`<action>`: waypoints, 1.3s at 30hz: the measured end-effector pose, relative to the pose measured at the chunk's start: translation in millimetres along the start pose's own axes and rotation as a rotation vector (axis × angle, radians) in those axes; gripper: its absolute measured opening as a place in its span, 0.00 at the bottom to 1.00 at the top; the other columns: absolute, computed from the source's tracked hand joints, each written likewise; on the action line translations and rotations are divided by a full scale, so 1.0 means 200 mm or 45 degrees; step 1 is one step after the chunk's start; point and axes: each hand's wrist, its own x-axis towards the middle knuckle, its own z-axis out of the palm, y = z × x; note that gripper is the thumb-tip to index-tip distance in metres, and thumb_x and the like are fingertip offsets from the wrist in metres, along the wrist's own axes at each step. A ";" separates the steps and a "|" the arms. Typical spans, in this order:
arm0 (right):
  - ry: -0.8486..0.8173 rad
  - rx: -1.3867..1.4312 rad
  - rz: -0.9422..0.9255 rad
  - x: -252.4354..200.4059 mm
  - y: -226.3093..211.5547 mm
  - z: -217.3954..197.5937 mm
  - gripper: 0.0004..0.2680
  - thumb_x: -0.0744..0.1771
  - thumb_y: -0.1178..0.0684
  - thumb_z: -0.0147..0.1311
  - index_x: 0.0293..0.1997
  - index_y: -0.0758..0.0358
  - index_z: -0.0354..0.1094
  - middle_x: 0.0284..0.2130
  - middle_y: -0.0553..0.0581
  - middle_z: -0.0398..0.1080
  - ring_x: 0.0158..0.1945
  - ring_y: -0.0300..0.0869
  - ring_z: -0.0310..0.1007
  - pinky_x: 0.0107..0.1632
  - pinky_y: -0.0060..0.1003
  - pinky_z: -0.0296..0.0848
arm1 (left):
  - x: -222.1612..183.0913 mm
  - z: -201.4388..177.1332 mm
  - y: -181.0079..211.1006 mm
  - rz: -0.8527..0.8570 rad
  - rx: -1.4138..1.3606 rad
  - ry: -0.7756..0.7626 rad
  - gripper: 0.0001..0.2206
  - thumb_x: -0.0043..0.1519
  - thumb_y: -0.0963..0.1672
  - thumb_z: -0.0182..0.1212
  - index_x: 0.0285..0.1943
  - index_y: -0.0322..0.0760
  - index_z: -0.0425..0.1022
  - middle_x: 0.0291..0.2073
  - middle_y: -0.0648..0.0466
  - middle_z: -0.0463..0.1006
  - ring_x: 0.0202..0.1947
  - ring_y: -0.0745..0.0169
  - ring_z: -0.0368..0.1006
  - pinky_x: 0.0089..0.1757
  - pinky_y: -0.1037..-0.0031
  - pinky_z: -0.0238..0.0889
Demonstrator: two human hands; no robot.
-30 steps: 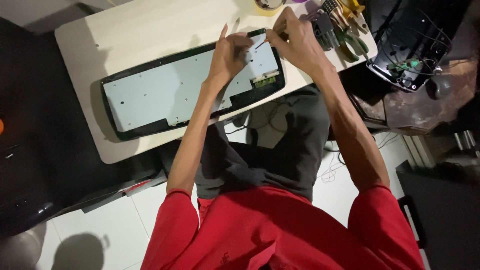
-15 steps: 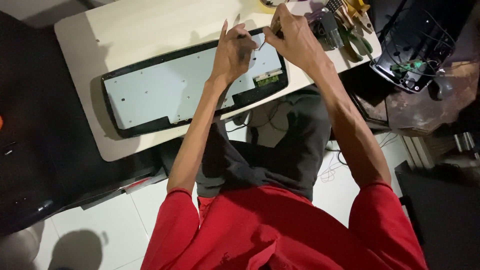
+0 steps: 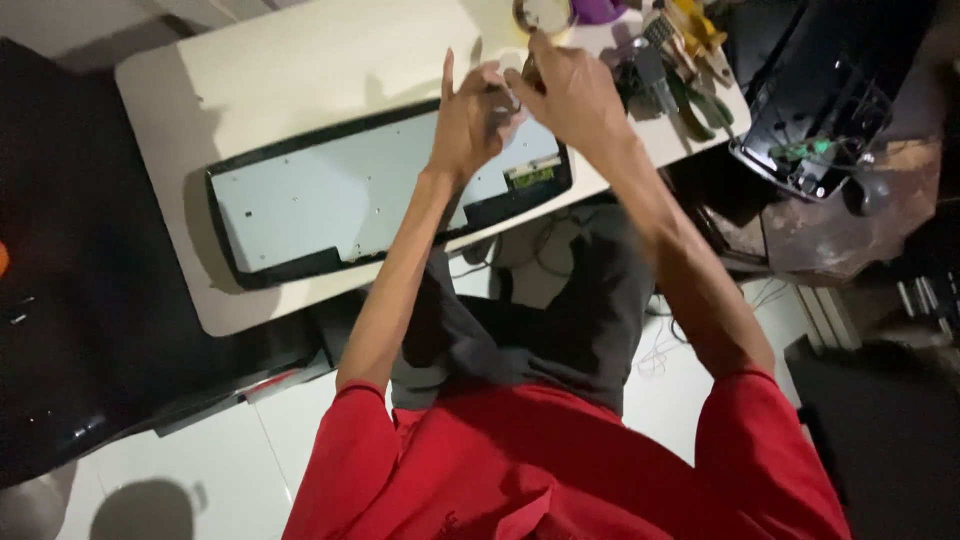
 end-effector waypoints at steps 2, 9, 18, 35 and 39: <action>0.030 -0.033 -0.004 0.01 -0.04 0.00 0.11 0.71 0.50 0.60 0.42 0.70 0.66 0.26 0.57 0.74 0.20 0.45 0.72 0.23 0.37 0.69 | 0.01 0.00 0.01 -0.005 0.061 -0.040 0.04 0.58 0.44 0.67 0.35 0.40 0.83 0.47 0.56 0.77 0.62 0.56 0.66 0.68 0.46 0.22; 0.218 0.701 0.250 0.01 -0.18 0.06 0.06 0.71 0.61 0.49 0.54 0.69 0.63 0.34 0.60 0.71 0.32 0.44 0.69 0.35 0.38 0.69 | 0.00 0.03 0.01 -0.075 -0.033 0.007 0.08 0.51 0.38 0.57 0.28 0.38 0.82 0.48 0.51 0.77 0.59 0.54 0.69 0.69 0.42 0.23; 0.532 0.821 0.586 0.04 -0.23 0.23 0.13 0.75 0.48 0.34 0.38 0.63 0.60 0.22 0.69 0.69 0.27 0.63 0.71 0.36 0.48 0.71 | -0.09 0.29 -0.28 0.106 0.298 0.110 0.18 0.66 0.57 0.41 0.37 0.51 0.73 0.42 0.64 0.77 0.65 0.71 0.65 0.70 0.39 0.27; 0.455 1.509 0.426 0.04 -0.02 0.38 0.16 0.73 0.54 0.37 0.22 0.54 0.50 0.17 0.43 0.46 0.21 0.30 0.44 0.29 0.25 0.56 | -0.07 0.21 -0.17 -0.118 0.170 -0.018 0.11 0.65 0.53 0.55 0.35 0.55 0.79 0.41 0.65 0.80 0.60 0.72 0.69 0.70 0.42 0.23; 0.142 1.600 0.369 0.01 0.06 0.31 0.16 0.73 0.52 0.38 0.24 0.60 0.56 0.17 0.50 0.53 0.22 0.33 0.54 0.30 0.31 0.66 | -0.04 0.16 -0.12 -0.119 0.213 -0.048 0.03 0.57 0.48 0.67 0.30 0.55 0.80 0.35 0.66 0.82 0.57 0.71 0.73 0.70 0.40 0.24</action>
